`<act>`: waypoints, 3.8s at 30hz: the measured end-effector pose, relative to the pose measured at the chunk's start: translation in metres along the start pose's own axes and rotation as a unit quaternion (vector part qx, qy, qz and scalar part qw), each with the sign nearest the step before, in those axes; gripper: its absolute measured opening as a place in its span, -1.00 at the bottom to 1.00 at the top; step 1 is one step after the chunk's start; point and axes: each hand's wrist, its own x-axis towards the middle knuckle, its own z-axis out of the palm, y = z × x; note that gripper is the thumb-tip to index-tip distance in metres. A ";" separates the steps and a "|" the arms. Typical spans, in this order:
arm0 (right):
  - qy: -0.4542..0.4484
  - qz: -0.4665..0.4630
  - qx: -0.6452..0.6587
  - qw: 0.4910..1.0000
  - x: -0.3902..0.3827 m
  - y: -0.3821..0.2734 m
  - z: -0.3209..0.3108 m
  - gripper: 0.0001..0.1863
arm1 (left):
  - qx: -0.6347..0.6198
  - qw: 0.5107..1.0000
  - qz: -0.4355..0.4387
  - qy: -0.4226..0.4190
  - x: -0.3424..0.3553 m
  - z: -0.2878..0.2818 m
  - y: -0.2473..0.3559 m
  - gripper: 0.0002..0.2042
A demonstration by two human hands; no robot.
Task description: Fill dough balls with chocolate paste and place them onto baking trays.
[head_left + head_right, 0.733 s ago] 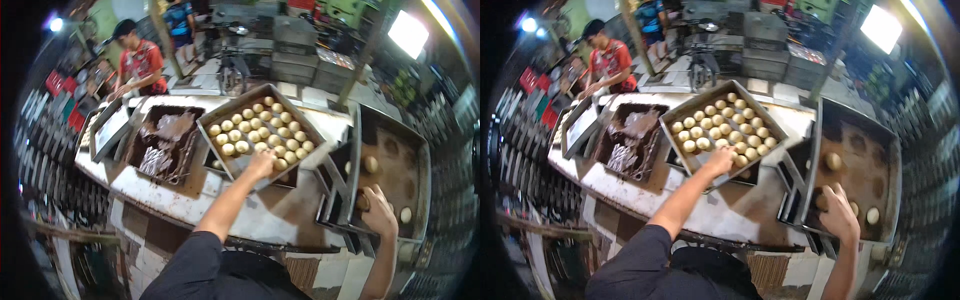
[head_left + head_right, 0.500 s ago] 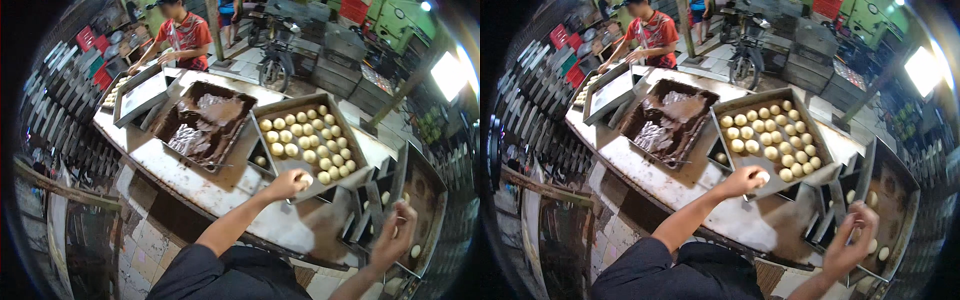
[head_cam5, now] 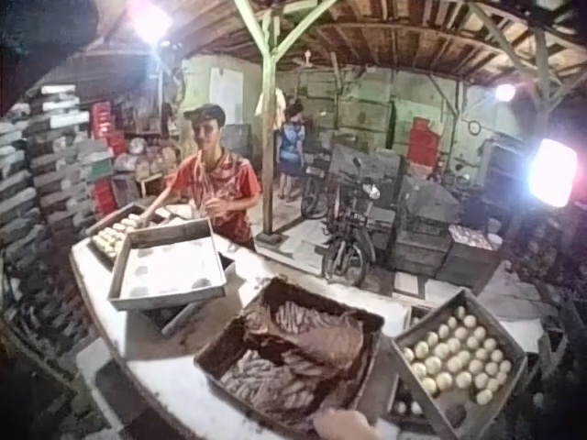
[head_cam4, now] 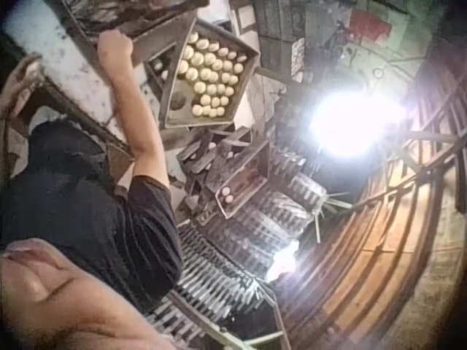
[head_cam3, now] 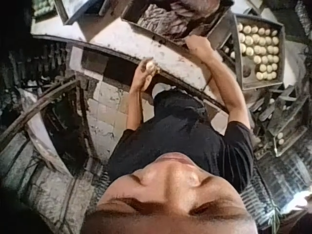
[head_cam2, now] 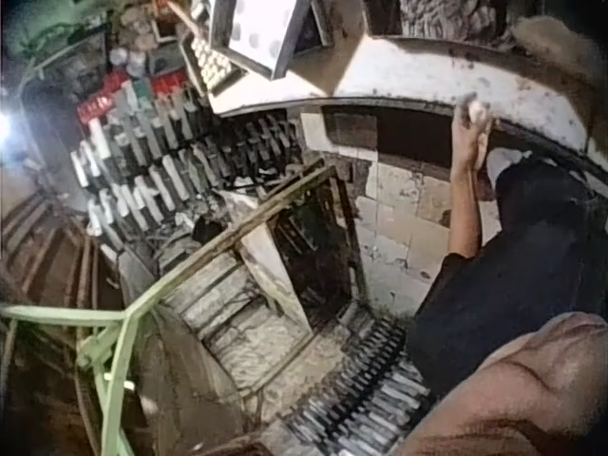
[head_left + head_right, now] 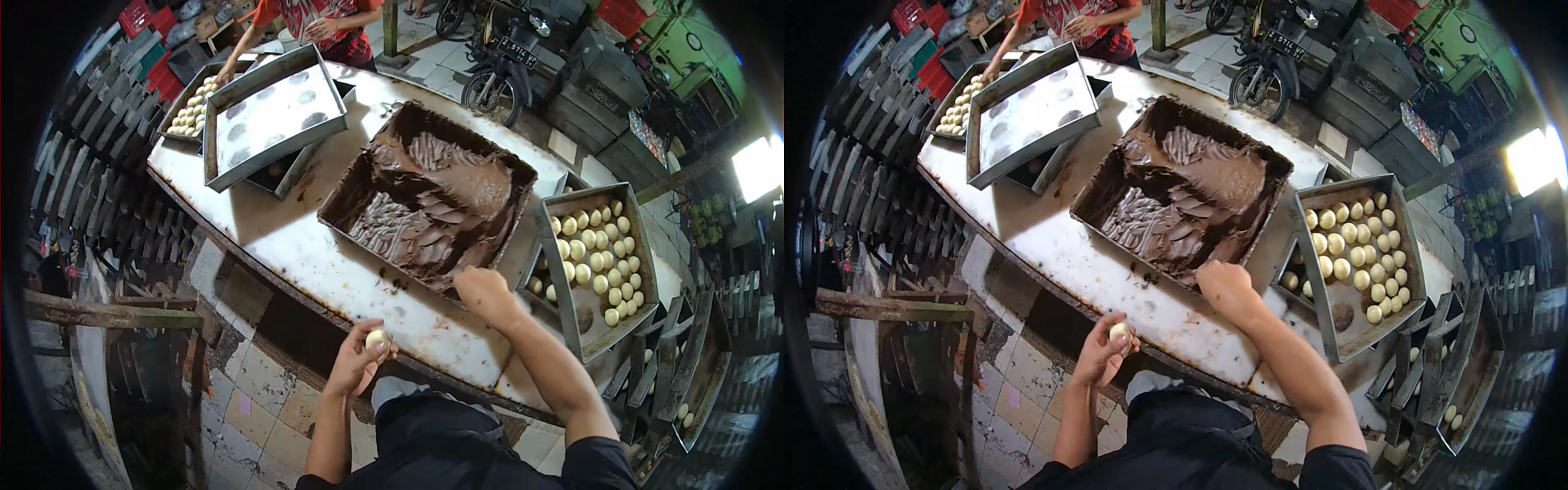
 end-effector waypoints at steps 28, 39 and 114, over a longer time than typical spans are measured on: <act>0.195 0.216 0.711 0.640 -0.017 -0.069 -0.002 -0.92 | 0.139 0.989 -0.047 -0.023 0.129 0.071 -0.016 -0.79; 0.350 0.171 0.168 0.906 -0.002 -0.045 0.019 -0.94 | -0.068 0.995 0.039 0.058 0.108 0.037 0.051 -0.59; 0.548 0.353 -0.080 0.754 -0.696 0.233 -0.094 -0.45 | 0.420 0.525 0.289 -0.681 -0.109 0.562 -0.281 -0.40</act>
